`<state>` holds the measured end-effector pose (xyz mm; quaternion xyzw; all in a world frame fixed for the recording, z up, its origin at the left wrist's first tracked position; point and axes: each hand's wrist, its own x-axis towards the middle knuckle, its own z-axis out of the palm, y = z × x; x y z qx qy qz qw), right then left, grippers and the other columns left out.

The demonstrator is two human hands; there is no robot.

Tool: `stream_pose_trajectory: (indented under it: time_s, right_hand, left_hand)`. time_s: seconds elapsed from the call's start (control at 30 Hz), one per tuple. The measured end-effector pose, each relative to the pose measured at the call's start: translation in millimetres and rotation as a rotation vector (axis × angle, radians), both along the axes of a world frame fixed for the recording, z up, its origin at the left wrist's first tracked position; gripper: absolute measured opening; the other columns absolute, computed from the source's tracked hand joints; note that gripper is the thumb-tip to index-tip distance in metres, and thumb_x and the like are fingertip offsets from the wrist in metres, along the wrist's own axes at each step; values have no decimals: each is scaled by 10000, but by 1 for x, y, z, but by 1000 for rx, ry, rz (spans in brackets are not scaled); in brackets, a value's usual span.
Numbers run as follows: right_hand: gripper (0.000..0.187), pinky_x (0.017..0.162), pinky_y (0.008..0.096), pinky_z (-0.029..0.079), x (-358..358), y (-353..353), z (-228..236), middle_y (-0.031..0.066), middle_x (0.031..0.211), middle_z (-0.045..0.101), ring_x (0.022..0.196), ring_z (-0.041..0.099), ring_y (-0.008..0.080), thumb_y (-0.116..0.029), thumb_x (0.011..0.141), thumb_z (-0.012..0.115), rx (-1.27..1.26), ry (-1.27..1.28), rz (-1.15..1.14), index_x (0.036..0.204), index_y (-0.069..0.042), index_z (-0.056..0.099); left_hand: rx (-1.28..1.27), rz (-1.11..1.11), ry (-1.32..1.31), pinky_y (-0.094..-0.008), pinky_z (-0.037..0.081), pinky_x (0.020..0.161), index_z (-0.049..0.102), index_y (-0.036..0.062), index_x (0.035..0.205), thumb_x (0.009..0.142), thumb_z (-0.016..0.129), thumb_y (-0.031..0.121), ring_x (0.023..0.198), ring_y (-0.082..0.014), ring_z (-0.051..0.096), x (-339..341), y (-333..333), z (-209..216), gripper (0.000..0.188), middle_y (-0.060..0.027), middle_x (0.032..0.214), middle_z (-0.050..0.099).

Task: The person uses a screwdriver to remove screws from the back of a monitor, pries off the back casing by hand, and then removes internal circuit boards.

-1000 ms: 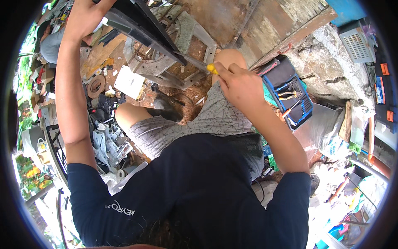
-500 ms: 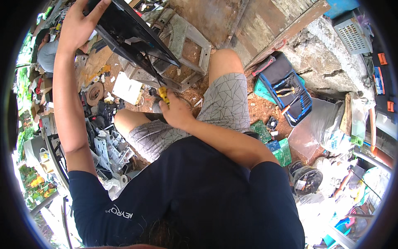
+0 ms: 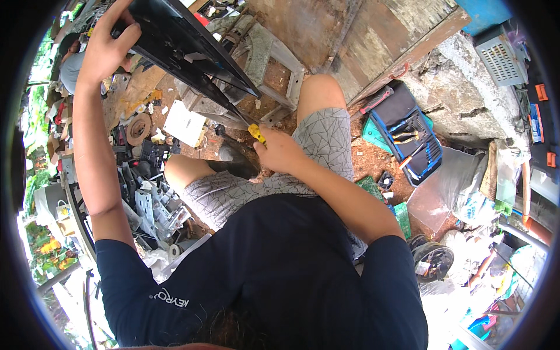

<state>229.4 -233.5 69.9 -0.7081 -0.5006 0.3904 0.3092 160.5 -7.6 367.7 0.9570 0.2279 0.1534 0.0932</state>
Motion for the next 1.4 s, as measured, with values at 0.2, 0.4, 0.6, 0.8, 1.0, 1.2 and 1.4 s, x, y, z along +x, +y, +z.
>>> stream_pose_trajectory:
  time_s: [0.2,0.4,0.6,0.8,1.0,1.2,1.4]
  right_hand:
    - [451,860,448,494,83,-54,65,210,1099,652,995,630,389,-232,904,607,-28,-106,121,1299,-31,524]
    - [491,777,296,479,140,-100,85,53,922,581,879,575,148,-67,849,663,249,345,-281,1304,-7,488]
    - [724,730,356,523,81,72,149,116,918,658,783,645,242,-465,719,851,755,-243,-379,1194,0,563]
    - [459,757,476,511,69,178,166,247,911,646,867,640,426,-253,712,782,940,-8,-480,1061,-41,573]
    - [205,659,364,508,108,194,164,93,733,660,672,618,207,-192,792,731,873,44,-438,855,-19,641]
    - [261,611,304,472,150,193,128,22,749,612,662,579,138,-170,799,798,740,213,-494,869,-51,576]
    - [259,521,253,398,154,176,121,-8,759,568,585,503,75,-80,822,776,727,417,-572,869,-100,522]
  left_hand:
    - [136,-112,38,-326,484,855,499,-29,1374,606,551,165,1095,-303,607,-23,13,-2,793,-238,1361,553]
    - [132,-223,20,-337,482,851,476,-40,1395,619,566,189,1116,-288,594,-27,-4,5,814,-229,1415,518]
    - [134,-142,-167,-344,463,897,439,-15,1441,652,583,225,1052,-272,581,-36,10,-19,837,-176,1362,546]
    - [118,-142,-496,-372,346,1120,480,10,1406,760,500,64,1308,-273,507,-66,27,-38,649,-153,1379,557]
    - [-256,208,-685,-344,315,1151,512,-66,1346,797,408,-32,1352,-244,462,-169,77,-50,560,-159,1435,511]
    - [-474,79,-661,-344,331,1111,396,18,1428,779,469,87,1287,-227,467,-230,122,-56,656,-128,1459,449]
    - [-326,260,-872,-297,460,1023,611,-18,1228,961,535,60,1198,-190,583,-228,119,-78,289,-92,1333,606]
